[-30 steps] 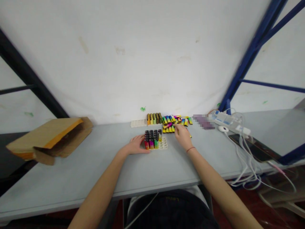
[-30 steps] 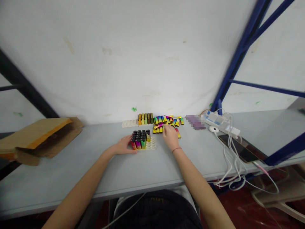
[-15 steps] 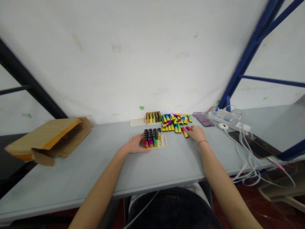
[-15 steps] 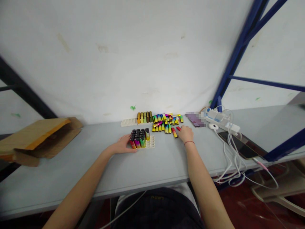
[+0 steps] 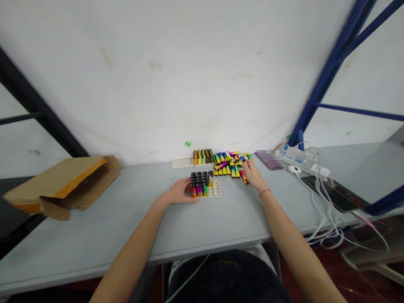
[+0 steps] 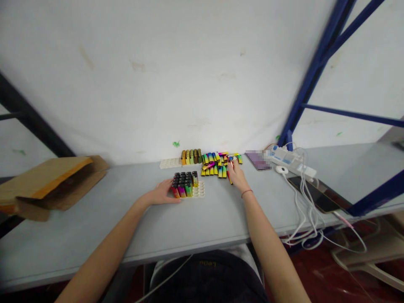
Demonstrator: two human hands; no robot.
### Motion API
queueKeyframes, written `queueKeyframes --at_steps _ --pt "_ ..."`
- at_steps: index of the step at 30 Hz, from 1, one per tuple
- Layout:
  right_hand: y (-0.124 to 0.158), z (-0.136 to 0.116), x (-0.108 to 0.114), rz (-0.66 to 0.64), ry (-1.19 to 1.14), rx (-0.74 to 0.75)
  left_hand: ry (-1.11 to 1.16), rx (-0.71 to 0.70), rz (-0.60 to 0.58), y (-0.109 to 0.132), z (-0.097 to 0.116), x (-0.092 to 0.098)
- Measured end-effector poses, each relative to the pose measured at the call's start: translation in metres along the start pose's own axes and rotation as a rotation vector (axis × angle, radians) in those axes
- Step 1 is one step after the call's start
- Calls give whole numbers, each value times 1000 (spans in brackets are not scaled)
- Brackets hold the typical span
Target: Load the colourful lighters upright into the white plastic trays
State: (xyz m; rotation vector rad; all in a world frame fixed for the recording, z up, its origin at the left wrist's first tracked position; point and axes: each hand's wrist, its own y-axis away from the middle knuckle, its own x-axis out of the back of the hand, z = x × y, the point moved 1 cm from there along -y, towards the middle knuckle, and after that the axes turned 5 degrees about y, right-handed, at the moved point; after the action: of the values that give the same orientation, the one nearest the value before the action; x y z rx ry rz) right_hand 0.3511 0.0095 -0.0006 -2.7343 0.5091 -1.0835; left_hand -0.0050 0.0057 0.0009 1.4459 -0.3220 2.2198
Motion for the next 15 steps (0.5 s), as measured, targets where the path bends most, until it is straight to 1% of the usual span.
queueKeyframes --at_steps 3,6,9,11,13,15 --pt "4 -8 -12 -40 -216 137 0 -5 -4 0 2 1" --pt "12 -20 -24 -90 -377 224 1 -7 -4 1 2 1" --pt "23 -33 -33 -138 -451 210 -2 -4 3 0 2 1" --pt "29 -40 -36 -166 -442 185 -1 -2 5 0 1 0" --pt "33 -45 -39 -197 -413 191 1 -6 4 0 1 0" --pt "35 -47 -43 -228 -432 190 2 -11 7 0 1 0"
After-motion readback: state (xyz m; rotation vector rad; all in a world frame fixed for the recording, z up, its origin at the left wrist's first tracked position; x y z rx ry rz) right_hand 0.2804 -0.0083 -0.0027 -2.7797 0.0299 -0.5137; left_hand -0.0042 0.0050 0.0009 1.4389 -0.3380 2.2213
